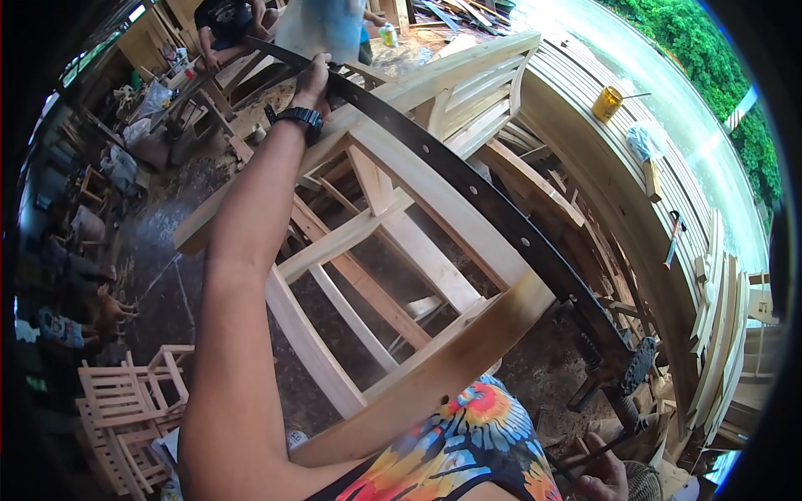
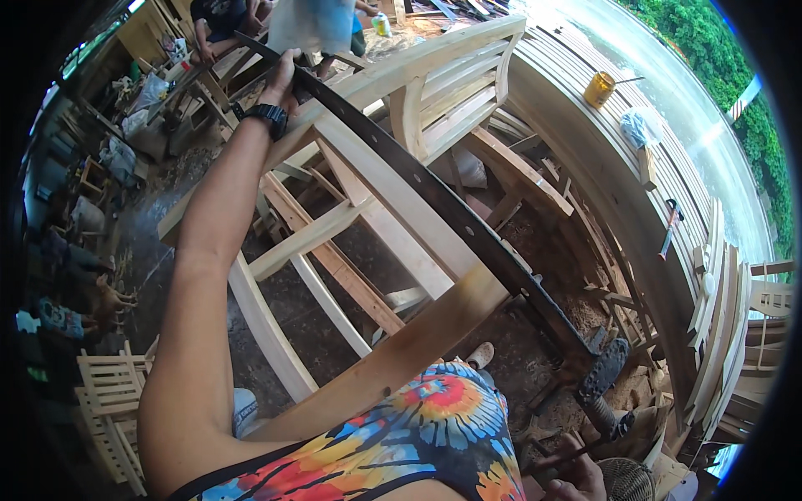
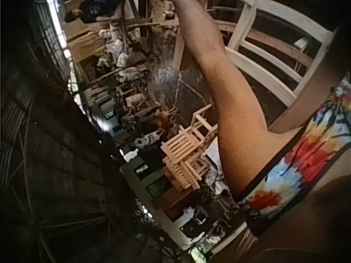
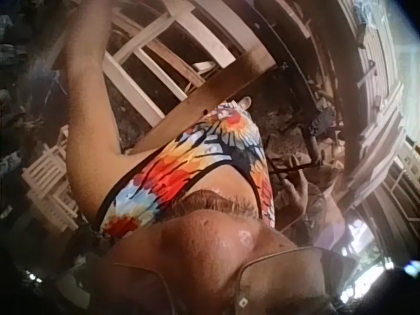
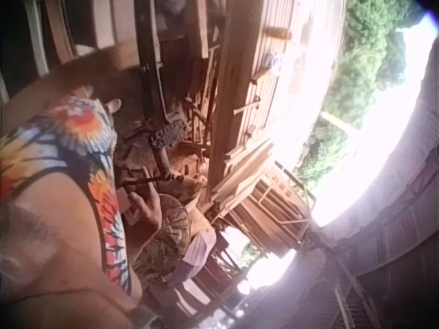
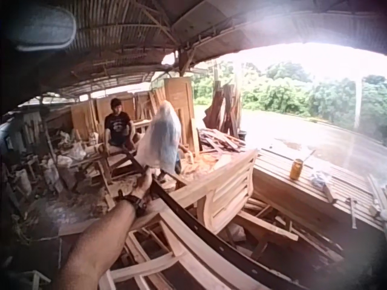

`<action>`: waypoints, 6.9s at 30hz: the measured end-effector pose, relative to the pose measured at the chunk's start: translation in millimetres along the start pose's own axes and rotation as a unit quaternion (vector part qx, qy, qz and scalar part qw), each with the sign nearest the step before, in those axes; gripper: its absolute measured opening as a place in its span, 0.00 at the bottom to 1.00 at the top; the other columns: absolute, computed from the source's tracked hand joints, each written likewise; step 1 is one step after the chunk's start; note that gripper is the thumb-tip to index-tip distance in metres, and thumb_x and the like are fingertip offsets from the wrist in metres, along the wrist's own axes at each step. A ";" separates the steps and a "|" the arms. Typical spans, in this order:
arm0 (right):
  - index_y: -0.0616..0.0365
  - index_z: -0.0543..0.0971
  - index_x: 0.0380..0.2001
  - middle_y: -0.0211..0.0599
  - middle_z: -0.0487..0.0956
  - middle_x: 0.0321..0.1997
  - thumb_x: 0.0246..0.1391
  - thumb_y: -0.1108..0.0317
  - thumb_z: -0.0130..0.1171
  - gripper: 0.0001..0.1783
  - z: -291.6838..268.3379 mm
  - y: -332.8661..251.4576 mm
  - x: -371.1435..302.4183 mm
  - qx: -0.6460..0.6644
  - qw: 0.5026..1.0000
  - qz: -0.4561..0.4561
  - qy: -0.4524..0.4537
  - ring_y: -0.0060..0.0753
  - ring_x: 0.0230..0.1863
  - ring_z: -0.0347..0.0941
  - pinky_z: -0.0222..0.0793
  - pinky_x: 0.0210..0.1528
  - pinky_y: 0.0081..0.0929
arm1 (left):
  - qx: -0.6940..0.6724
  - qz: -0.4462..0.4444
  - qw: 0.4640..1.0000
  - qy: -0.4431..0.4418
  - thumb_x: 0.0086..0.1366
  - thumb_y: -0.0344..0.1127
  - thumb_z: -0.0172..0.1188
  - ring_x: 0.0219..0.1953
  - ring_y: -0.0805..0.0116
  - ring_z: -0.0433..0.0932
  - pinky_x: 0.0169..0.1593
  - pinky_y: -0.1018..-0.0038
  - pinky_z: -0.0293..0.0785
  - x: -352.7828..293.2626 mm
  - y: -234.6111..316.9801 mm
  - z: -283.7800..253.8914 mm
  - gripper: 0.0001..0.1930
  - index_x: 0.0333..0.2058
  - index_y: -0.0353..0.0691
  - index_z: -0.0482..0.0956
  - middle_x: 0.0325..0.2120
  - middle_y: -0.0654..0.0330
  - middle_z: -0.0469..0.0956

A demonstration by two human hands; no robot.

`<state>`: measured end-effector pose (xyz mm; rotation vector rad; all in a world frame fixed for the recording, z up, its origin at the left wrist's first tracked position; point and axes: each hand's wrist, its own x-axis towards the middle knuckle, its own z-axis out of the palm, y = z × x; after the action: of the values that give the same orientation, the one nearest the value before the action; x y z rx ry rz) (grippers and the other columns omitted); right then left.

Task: The person uses a long bar clamp to secure a wooden frame and then hammers small wooden blocks into the joints. The person retrieves nails from a plastic bag and drives them into the wood with a hammer to secure the assembly.

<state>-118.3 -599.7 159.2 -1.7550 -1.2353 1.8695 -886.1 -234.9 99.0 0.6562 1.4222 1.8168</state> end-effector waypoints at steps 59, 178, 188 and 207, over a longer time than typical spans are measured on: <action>0.71 0.69 0.59 0.58 0.75 0.56 0.74 0.64 0.47 0.21 1.2 113.6 225.9 -0.206 0.619 -0.375 0.658 0.52 0.55 0.74 0.69 0.59 0.44 | -0.012 0.009 1.000 -0.021 0.56 0.46 0.60 0.23 0.62 0.78 0.27 0.61 0.81 -33.9 13.1 8.0 0.16 0.32 0.39 0.70 0.23 0.57 0.74; 0.64 0.81 0.40 0.37 0.79 0.34 0.69 0.54 0.52 0.21 -357.5 -175.5 226.1 -0.245 0.775 -0.561 0.159 0.27 0.38 0.74 0.67 0.45 0.26 | 0.382 -0.116 0.905 0.146 0.60 0.39 0.59 0.35 0.62 0.84 0.39 0.57 0.81 -278.8 19.1 127.8 0.14 0.41 0.39 0.81 0.33 0.58 0.83; 0.60 0.83 0.41 0.44 0.84 0.32 0.53 0.67 0.69 0.13 -375.5 -206.5 305.9 -0.437 0.771 -0.457 0.079 0.41 0.32 0.81 0.74 0.37 0.41 | 0.471 -0.016 0.873 0.129 0.61 0.41 0.60 0.38 0.69 0.76 0.48 0.66 0.71 -273.2 0.1 54.6 0.14 0.37 0.35 0.84 0.33 0.62 0.81; 0.52 0.87 0.45 0.50 0.84 0.50 0.55 0.61 0.64 0.16 -539.1 -399.5 713.3 -0.499 0.791 -0.279 0.218 0.52 0.52 0.80 0.74 0.57 0.40 | 0.850 0.020 0.515 0.107 0.60 0.19 0.61 0.66 0.41 0.68 0.70 0.59 0.64 -318.7 44.2 199.5 0.33 0.65 0.30 0.66 0.62 0.38 0.70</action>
<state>92.5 349.1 39.2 -1.7207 -2.3887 0.3732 -551.1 -374.8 206.6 1.2639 3.0908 -0.2395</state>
